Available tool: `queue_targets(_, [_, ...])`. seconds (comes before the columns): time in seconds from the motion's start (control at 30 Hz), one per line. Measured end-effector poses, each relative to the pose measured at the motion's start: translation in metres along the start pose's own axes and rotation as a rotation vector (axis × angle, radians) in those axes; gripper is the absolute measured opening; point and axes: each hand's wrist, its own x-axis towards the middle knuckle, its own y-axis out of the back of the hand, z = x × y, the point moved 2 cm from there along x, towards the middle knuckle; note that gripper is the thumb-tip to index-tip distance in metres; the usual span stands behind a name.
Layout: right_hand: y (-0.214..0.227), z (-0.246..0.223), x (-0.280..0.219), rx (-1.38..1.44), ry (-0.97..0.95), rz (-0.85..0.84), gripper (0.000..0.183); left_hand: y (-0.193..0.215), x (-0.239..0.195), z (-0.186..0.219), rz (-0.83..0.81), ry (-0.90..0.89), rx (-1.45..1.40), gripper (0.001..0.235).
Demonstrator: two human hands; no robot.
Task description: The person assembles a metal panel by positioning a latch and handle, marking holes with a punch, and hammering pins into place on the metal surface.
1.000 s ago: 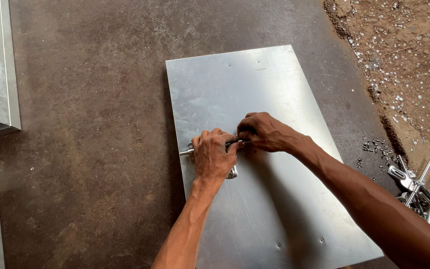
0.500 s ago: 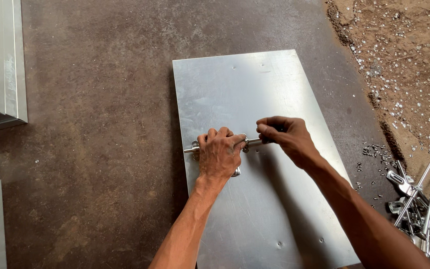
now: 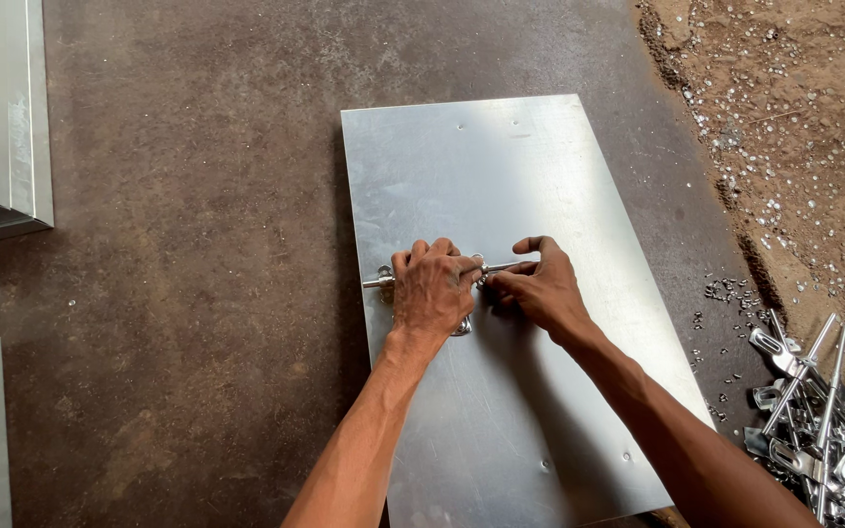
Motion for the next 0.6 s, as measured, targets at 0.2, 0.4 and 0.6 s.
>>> queue_targets(0.2, [-0.003,0.000,0.005,0.016,0.000,-0.002,0.060,0.002,0.001,0.003,-0.015,0.059,0.000,0.017])
queue_targets(0.4, [0.001,0.000,0.004,-0.093,0.007,0.022,0.054,0.001,0.001,0.002,-0.001,0.078,-0.052,0.013])
queue_targets(0.6, [-0.004,-0.009,-0.001,-0.289,0.113,-0.071,0.037,0.028,-0.047,-0.020,0.399,0.329,-0.021,0.057])
